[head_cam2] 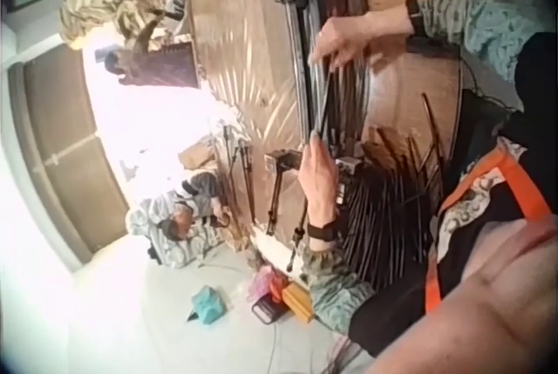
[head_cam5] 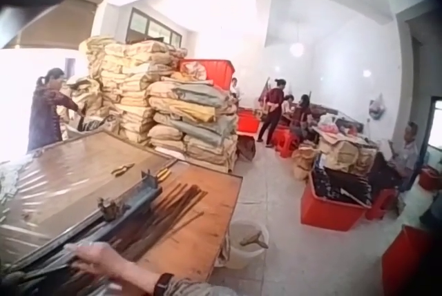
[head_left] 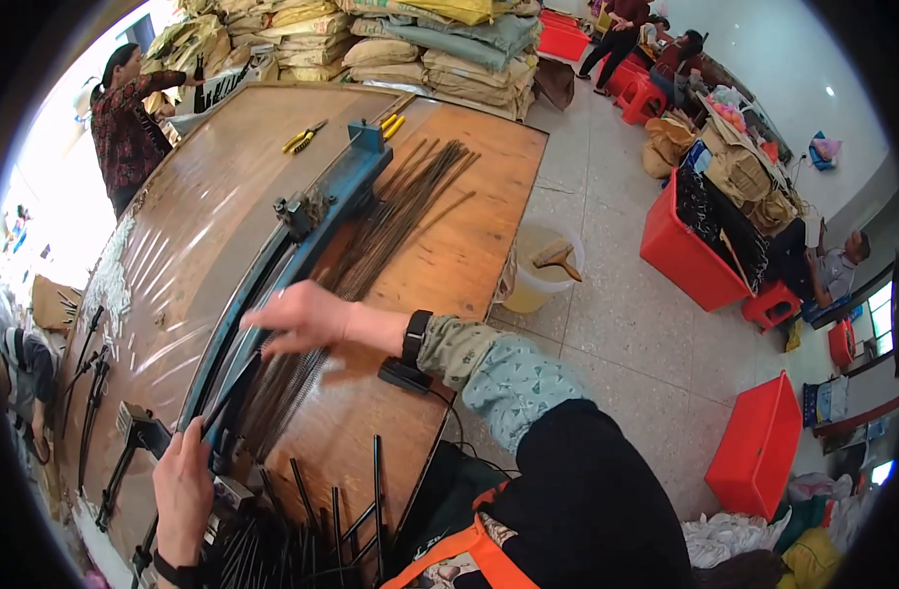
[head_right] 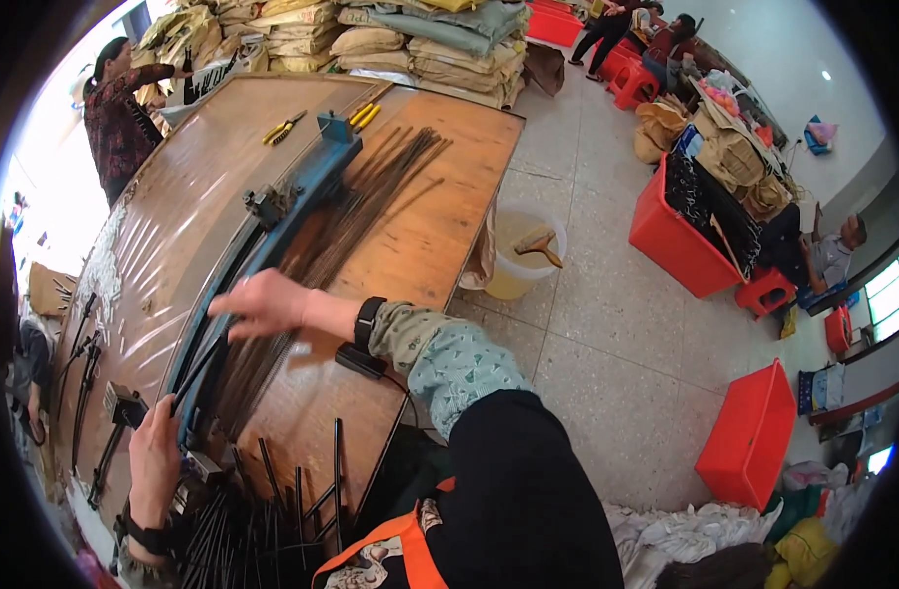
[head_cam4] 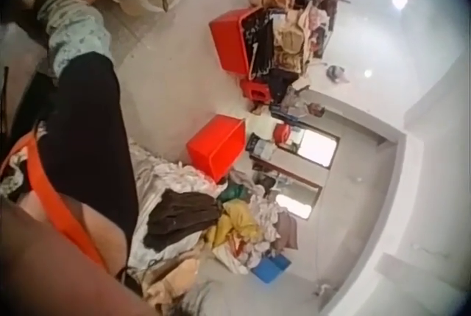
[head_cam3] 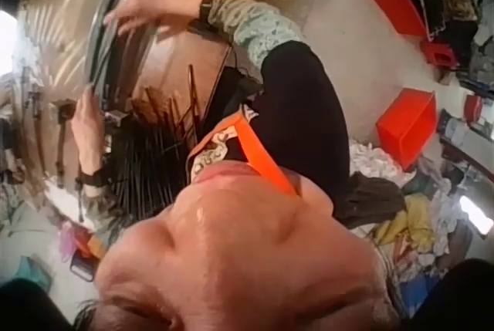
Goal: Manually placing metal rods into a specialized bending and forming jig on a fabrication floor.
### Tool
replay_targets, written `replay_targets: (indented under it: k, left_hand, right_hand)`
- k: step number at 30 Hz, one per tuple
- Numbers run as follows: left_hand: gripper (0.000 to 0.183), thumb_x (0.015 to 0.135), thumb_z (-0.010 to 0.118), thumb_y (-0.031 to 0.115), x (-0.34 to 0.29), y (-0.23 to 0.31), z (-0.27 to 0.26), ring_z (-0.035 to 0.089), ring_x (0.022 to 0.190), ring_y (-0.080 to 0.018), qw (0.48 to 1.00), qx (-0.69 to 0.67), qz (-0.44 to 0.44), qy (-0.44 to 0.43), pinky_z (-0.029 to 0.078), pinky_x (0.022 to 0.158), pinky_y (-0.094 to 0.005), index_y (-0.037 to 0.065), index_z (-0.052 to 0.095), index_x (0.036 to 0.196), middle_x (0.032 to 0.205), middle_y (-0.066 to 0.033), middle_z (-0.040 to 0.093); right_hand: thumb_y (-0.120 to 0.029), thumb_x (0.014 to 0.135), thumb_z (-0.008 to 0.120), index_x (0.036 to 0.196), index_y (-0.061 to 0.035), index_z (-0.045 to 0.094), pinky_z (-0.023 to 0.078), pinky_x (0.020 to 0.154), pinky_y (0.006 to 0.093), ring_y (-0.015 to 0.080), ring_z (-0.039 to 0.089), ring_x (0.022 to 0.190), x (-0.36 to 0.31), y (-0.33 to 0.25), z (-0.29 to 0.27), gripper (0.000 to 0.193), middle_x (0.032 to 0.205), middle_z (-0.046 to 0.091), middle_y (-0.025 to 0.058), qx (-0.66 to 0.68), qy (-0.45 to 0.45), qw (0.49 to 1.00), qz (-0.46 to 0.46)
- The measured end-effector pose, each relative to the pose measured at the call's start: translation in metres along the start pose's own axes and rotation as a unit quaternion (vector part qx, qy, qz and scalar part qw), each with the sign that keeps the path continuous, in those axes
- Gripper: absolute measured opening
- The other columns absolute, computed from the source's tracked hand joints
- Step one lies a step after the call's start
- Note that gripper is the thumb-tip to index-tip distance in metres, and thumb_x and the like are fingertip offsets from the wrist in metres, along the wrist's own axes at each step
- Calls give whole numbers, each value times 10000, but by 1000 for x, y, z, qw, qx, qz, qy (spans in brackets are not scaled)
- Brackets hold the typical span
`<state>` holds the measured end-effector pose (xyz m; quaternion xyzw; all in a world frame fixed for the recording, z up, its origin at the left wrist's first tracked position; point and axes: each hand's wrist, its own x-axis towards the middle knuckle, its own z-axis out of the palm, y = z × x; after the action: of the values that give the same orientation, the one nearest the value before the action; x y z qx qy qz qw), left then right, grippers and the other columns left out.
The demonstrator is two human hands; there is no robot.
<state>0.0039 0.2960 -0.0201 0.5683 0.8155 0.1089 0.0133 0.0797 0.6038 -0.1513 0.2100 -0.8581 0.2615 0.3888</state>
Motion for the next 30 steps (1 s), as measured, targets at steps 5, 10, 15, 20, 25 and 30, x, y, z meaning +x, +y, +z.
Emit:
replay_targets:
  k: [5, 10, 15, 20, 25, 30]
  left_hand:
    - [339, 876, 554, 26, -14, -10, -4, 573, 784, -402, 996, 61, -60, 26, 443, 650, -469, 42, 577, 1213, 860, -189, 571]
    - [340, 869, 547, 2, -35, -17, -19, 559, 802, -394, 995, 46, -49, 73, 436, 661, -452, 40, 591, 1204, 854, -188, 563]
    - [345, 842, 606, 51, -64, -13, -18, 551, 742, -344, 990, 118, -28, 69, 441, 631, -439, 80, 620, 1186, 771, -141, 527]
    - [326, 837, 612, 39, -86, -14, -35, 549, 743, -341, 984, 124, -86, 97, 434, 635, -429, 80, 629, 1160, 770, -145, 518]
    - [281, 829, 630, 65, -105, -10, -23, 554, 731, -329, 984, 125, -76, 104, 450, 625, -420, 85, 636, 1109, 766, -134, 523]
    - [215, 892, 607, 75, -149, -58, -57, 599, 830, -360, 935, 183, -124, 276, 492, 701, -419, 47, 608, 1105, 924, -170, 612]
  right_hand:
    - [-315, 821, 699, 1067, -130, 665, 523, 602, 416, 286, 654, 680, -6, -15, 31, 309, 713, 629, 93, -143, 5, 959, 243]
    - [-310, 836, 698, 989, -107, 712, 513, 672, 380, 273, 631, 732, 8, -41, -11, 254, 726, 627, 75, 147, -69, 945, 284]
    - [-275, 822, 730, 1049, -105, 721, 498, 691, 363, 252, 616, 747, 38, -91, 40, 284, 725, 631, 67, 141, 53, 986, 66]
    - [-188, 790, 766, 1084, -128, 716, 488, 619, 379, 253, 606, 665, 30, -78, 28, 304, 707, 628, 73, 142, 30, 986, 86]
    - [-164, 831, 723, 1178, -113, 679, 495, 605, 359, 249, 626, 675, 52, -119, 68, 354, 760, 675, 74, 121, 43, 992, 16]
    - [-31, 902, 604, 1111, -40, 654, 525, 662, 301, 164, 642, 717, 34, -61, 45, 215, 824, 688, 71, 34, -27, 993, 113]
